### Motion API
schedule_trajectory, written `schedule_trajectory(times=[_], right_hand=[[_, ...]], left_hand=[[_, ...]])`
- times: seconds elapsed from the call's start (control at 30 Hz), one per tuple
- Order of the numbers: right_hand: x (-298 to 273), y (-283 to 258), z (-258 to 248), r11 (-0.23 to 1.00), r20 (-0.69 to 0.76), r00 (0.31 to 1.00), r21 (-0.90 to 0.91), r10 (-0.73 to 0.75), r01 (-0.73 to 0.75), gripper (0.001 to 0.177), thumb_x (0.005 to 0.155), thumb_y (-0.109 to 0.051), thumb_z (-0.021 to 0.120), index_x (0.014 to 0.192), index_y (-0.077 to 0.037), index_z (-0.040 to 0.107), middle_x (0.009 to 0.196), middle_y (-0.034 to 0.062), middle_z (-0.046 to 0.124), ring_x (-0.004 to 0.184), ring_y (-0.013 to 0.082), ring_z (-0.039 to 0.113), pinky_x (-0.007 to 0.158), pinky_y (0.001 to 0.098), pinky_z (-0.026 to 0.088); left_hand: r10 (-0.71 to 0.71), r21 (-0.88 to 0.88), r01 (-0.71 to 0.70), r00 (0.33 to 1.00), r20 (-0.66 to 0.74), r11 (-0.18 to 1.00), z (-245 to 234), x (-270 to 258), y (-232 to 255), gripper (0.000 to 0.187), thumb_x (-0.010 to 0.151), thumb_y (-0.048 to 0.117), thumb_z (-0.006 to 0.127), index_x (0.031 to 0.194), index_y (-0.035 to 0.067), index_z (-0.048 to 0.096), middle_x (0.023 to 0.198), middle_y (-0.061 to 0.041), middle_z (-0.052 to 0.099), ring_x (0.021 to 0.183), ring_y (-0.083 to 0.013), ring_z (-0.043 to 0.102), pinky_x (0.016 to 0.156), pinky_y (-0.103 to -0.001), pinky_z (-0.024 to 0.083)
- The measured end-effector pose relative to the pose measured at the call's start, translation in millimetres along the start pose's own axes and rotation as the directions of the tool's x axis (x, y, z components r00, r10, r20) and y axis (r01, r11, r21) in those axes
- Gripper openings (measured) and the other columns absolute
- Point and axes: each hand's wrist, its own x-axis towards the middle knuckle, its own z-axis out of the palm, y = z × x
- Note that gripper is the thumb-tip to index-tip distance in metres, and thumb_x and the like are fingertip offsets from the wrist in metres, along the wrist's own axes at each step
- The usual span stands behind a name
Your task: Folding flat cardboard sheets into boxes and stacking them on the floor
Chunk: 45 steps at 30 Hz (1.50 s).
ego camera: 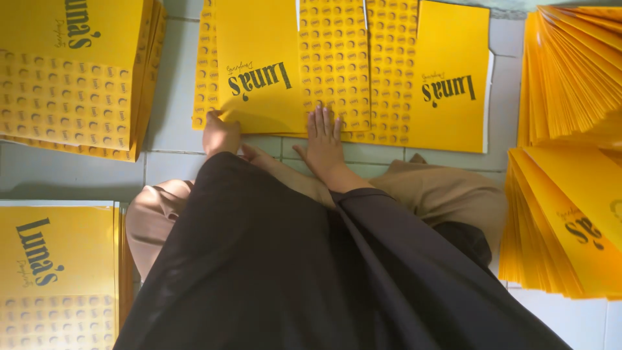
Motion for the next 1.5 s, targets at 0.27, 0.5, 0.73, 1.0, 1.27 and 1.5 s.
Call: schedule_trajectory(times=[0.27, 0.5, 0.73, 1.0, 1.27, 1.5], right_hand=[[-22, 20, 1, 0.993, 0.166, 0.98, -0.071, 0.106, -0.096, 0.089, 0.101, -0.048, 0.061, 0.165, -0.004, 0.018, 0.173, 0.0194, 0.006, 0.16, 0.0353, -0.001, 0.125, 0.0662, 0.003], [-29, 38, -17, 0.993, 0.009, 1.0, -0.115, 0.021, -0.02, 0.069, 0.102, -0.03, 0.066, 0.158, 0.0, 0.038, 0.165, 0.0236, 0.033, 0.153, 0.0388, 0.03, 0.117, 0.0636, 0.033], [-26, 83, -45, 0.993, -0.516, 0.857, -0.101, 0.0, -0.061, 0.037, 0.101, -0.036, 0.062, 0.134, -0.02, 0.068, 0.123, 0.0024, 0.075, 0.112, 0.0195, 0.072, 0.086, 0.0316, 0.06], [-188, 340, -153, 0.715, -0.797, 0.188, 0.599, 0.573, 0.36, 0.021, 0.109, -0.01, 0.041, 0.118, -0.008, 0.06, 0.115, 0.0138, 0.066, 0.107, 0.0278, 0.065, 0.095, 0.0401, 0.055], [-180, 160, -149, -0.097, -0.121, 0.973, 0.985, 0.197, 0.142, 0.054, 0.105, -0.049, 0.04, 0.149, -0.018, 0.032, 0.158, 0.0023, 0.025, 0.149, 0.0232, 0.02, 0.129, 0.0429, 0.01], [-27, -118, -101, -0.395, 0.55, 0.689, 0.567, -0.471, -0.723, 0.035, 0.085, -0.058, 0.052, 0.088, -0.027, 0.033, 0.093, -0.0087, 0.032, 0.092, 0.0109, 0.04, 0.093, 0.0287, 0.032]], left_hand=[[0.081, -0.076, -0.074, 0.992, 0.097, 0.994, 10, 5, -30, 0.042, 0.082, 0.054, 0.076, 0.114, 0.026, 0.074, 0.107, -0.004, 0.073, 0.109, -0.0263, 0.07, 0.089, -0.041, 0.06], [0.355, -0.407, -0.313, 0.934, 0.029, 0.858, -51, -75, 63, 0.033, 0.099, 0.015, 0.053, 0.121, -0.009, 0.058, 0.107, -0.031, 0.063, 0.091, -0.0386, 0.074, 0.071, -0.043, 0.067], [0.389, -0.804, -0.19, 0.92, 0.055, 0.563, -84, -169, 158, 0.022, 0.096, 0.013, 0.053, 0.112, -0.002, 0.05, 0.104, -0.017, 0.059, 0.09, -0.0248, 0.072, 0.075, -0.033, 0.069], [0.357, -0.715, -0.194, 0.93, 0.084, 0.672, -130, -199, 133, 0.017, 0.099, 0.022, 0.054, 0.105, 0.006, 0.056, 0.081, -0.007, 0.062, 0.074, -0.0186, 0.068, 0.075, -0.031, 0.064], [-0.009, -0.676, 0.075, 0.995, 0.1, 0.733, -114, -100, -1, 0.023, 0.1, 0.024, 0.052, 0.116, 0.009, 0.057, 0.092, -0.006, 0.066, 0.086, -0.019, 0.072, 0.079, -0.032, 0.061], [-0.144, -0.692, 0.137, 0.988, 0.048, 0.709, -125, -125, 14, 0.015, 0.101, 0.02, 0.046, 0.111, 0.019, 0.058, 0.09, 0.004, 0.067, 0.084, -0.0108, 0.07, 0.079, -0.026, 0.059]])
